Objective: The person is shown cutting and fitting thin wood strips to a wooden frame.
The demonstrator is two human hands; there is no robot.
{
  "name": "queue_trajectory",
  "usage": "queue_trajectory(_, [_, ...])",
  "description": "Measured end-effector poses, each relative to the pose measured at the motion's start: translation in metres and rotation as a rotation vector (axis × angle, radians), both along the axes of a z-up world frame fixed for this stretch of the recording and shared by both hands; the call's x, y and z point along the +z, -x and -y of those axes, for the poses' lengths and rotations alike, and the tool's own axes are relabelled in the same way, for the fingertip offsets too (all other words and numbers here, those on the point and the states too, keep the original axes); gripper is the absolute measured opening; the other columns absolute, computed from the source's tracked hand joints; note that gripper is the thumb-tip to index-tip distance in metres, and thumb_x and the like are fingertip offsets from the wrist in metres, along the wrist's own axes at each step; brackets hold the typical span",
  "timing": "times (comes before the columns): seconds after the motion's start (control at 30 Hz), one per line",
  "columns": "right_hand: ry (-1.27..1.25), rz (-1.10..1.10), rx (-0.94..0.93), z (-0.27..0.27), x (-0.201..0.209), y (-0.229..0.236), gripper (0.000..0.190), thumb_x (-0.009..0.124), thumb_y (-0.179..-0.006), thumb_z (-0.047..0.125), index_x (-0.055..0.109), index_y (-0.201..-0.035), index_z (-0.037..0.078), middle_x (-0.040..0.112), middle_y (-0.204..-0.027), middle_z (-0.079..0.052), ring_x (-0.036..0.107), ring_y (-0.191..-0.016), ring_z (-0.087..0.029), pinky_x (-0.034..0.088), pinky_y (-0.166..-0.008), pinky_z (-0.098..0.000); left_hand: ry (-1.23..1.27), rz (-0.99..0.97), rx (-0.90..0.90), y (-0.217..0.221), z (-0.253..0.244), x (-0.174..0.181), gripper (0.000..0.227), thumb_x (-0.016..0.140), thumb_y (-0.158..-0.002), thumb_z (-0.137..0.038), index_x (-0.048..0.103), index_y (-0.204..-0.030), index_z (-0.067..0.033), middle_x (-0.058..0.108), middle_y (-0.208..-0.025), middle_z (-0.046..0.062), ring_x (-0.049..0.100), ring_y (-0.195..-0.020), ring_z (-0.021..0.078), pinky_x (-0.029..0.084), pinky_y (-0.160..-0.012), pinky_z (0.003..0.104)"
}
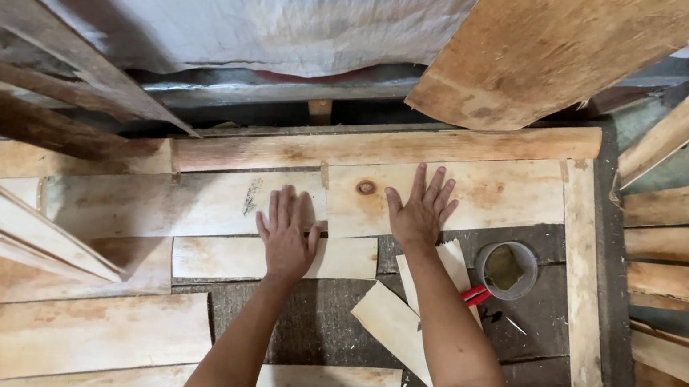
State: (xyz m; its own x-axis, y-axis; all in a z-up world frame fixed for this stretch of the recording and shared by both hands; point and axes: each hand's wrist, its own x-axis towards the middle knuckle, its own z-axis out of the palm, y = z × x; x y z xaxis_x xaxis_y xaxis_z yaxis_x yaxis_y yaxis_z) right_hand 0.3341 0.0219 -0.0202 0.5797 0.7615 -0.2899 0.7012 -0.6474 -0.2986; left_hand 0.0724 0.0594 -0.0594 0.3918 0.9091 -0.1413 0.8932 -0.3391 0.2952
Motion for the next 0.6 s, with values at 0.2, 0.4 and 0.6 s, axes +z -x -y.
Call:
queue_trajectory(0.2, [0.037, 0.015, -0.013, -0.010, 0.018, -0.005, 0.102, 0.053, -0.091, 0.072, 0.004, -0.168, 0.027, 0.002, -0.172, -0.019, 0.000, -0.155, -0.046, 0.005, -0.122, -0.0682, 0.014, -0.008, -0.113, -0.044, -0.029, 0.022, 0.072, 0.033, -0.105, -0.059, 0.013, -0.166, -0.0270, 0.000, -0.174, 0.007, -0.001, -0.159, 0.0334, 0.004, -0.123, 0.068])
queue_trajectory(0.4, [0.213, -0.076, -0.035, -0.034, 0.062, -0.021, 0.120, 0.071, -0.076, 0.073, 0.004, -0.167, 0.031, 0.009, -0.170, -0.019, 0.010, -0.155, -0.044, 0.025, -0.116, -0.0669, 0.149, -0.109, -0.148, -0.059, -0.041, 0.045, 0.077, 0.033, -0.102, -0.059, 0.008, -0.167, -0.0262, -0.002, -0.174, 0.007, -0.003, -0.158, 0.0332, 0.004, -0.120, 0.069])
queue_trajectory(0.6, [0.242, -0.086, -0.026, -0.036, 0.048, -0.031, 0.124, 0.076, -0.074, 0.073, 0.005, -0.167, 0.033, 0.006, -0.170, -0.021, 0.012, -0.153, -0.045, 0.031, -0.114, -0.0653, 0.043, -0.033, -0.142, -0.048, -0.035, 0.022, 0.075, 0.039, -0.103, -0.058, 0.014, -0.165, -0.0246, 0.005, -0.174, 0.007, 0.001, -0.158, 0.0307, 0.003, -0.123, 0.066])
